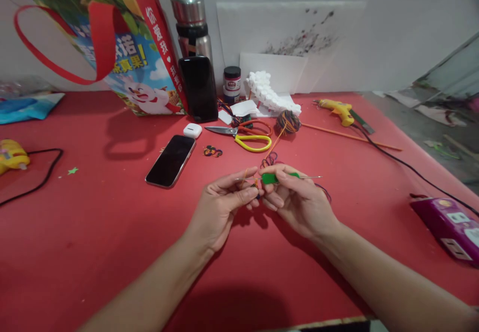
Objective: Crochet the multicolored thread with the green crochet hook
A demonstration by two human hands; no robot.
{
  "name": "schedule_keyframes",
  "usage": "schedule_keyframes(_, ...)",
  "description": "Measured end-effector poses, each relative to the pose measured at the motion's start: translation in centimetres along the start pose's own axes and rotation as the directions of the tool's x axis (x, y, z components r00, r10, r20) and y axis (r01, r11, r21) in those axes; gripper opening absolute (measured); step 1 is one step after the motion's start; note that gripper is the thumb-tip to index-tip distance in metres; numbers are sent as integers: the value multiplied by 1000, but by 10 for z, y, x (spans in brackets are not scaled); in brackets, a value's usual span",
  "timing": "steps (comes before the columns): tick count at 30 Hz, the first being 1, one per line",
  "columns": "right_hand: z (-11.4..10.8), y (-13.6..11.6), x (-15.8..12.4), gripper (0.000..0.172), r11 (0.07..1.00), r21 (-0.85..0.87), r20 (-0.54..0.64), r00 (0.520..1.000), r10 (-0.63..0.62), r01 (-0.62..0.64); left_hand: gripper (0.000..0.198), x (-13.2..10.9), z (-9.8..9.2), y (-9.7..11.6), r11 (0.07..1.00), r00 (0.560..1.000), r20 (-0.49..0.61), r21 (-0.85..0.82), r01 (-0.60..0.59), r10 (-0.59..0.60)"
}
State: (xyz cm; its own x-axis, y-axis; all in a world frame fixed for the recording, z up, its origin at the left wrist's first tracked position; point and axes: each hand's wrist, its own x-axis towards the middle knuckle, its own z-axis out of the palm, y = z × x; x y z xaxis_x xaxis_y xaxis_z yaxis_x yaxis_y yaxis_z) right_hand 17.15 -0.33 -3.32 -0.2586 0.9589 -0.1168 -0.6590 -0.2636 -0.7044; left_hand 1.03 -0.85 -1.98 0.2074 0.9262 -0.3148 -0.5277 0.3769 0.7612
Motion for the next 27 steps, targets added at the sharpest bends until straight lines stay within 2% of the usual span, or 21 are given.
schedule_keyframes(11,-16,0,10,14,993,-48,76,991,109,-106,41,14,-11,-9,999,1000,7,36,10,-10)
schedule_keyframes(20,-21,3,22,17,993,-49,123,986,115,-109,41,14,-9,-8,1000,1000,-12,20,-10,10)
schedule_keyframes(27,-25,5,21,14,988,-68,130,981,143,-135,40,15,-11,-8,1000,1000,-11,-19,17,-17)
